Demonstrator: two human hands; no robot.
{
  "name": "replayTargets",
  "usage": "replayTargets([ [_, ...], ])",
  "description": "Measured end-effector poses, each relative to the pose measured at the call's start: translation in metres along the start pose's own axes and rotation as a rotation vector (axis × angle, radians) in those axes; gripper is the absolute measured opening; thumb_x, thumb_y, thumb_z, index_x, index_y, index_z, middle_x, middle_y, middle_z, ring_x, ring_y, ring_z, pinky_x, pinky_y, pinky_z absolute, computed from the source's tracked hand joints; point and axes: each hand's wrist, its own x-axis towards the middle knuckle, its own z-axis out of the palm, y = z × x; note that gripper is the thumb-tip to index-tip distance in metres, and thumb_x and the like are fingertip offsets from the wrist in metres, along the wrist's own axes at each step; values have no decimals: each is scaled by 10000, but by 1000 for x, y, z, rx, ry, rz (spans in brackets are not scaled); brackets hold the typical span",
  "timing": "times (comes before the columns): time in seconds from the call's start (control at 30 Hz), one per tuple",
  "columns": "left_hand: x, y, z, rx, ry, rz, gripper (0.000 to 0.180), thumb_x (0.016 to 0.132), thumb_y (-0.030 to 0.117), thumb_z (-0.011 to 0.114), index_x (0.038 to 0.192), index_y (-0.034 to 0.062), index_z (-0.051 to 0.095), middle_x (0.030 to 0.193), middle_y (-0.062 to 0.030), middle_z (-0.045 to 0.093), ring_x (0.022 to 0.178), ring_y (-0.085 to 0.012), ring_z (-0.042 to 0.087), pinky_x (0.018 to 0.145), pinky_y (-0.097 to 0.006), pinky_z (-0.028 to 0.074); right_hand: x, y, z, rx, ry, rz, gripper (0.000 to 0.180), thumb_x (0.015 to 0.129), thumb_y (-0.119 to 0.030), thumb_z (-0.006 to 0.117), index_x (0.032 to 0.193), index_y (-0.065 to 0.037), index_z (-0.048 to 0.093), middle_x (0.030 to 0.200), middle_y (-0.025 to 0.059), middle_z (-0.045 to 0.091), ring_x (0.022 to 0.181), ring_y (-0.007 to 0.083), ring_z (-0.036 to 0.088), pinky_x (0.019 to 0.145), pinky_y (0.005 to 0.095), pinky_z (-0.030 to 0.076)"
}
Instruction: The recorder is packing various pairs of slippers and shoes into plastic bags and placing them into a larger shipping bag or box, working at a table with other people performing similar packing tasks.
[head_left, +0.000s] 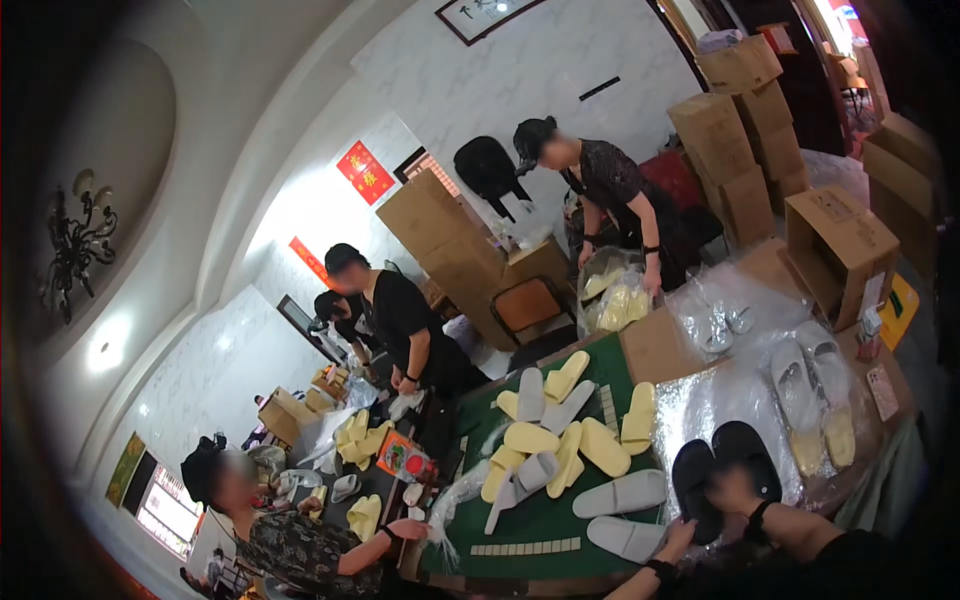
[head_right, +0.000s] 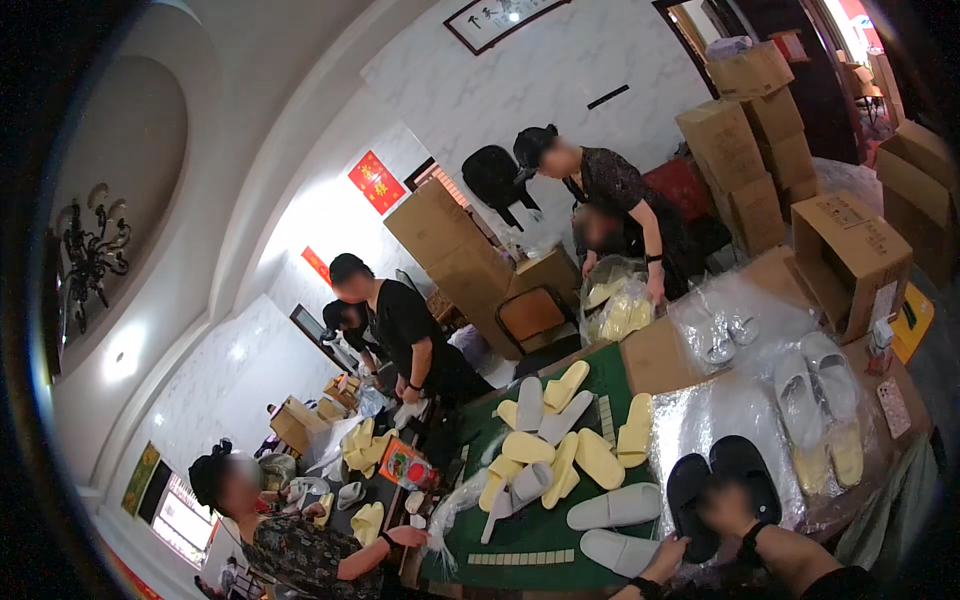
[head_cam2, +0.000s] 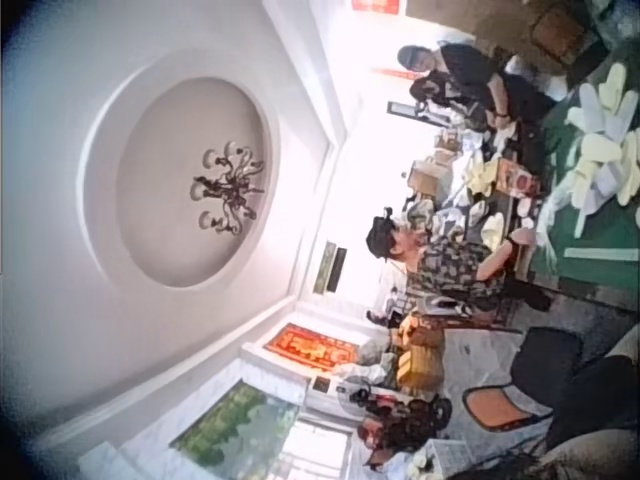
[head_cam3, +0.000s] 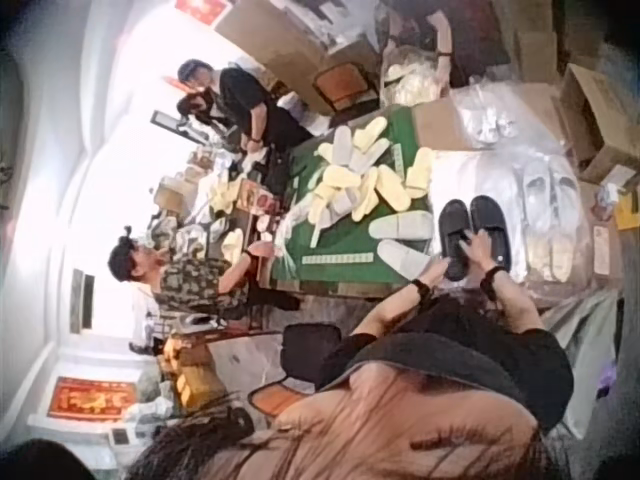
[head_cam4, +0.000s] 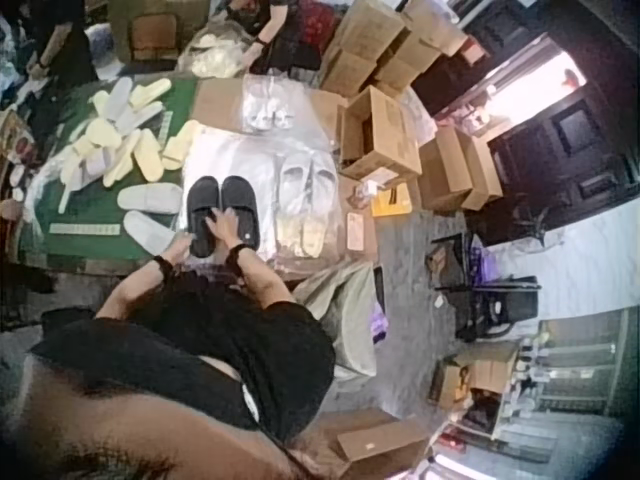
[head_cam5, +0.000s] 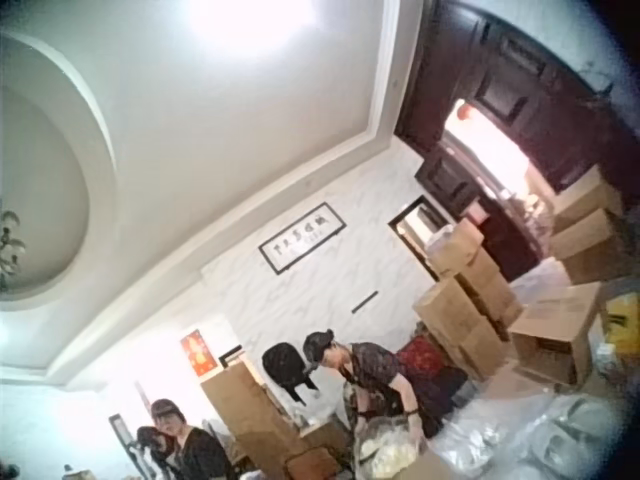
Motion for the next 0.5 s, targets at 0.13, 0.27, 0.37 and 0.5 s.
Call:
replayTargets([
  [0.13,19,-27,3,-334,-257,41,378,837,140,529,1159,-51,475,1005,-98,593,873,-202,563,792,-287,427,16,-12,-7,-52,-188,109,558,744,-520,577,1101,-92,588,1062,242,586,1119,467,429,956,542,311],
  [0.27,18,-17,-3,-184,-85,157,258,878,140,476,1072,-20,536,956,-99,605,839,-192,566,756,-295,433,9,-6,-13,55,51,149,363,750,-366,623,945,-60,610,934,230,607,967,437,502,819,509,380],
  [0.37,30,-6,-19,-1,273,450,237,885,117,444,1053,-21,538,916,-128,610,864,-211,571,769,-315,434,3,0,-27,263,189,129,290,744,-279,634,904,-39,600,873,224,601,916,405,512,776,478,389],
  [0.5,51,30,-28,-12,228,629,293,861,88,465,1120,-48,484,1047,-172,566,963,-249,542,840,-342,414,-20,-21,-75,494,351,139,258,740,-204,613,868,19,582,814,205,585,805,356,546,751,410,419],
])
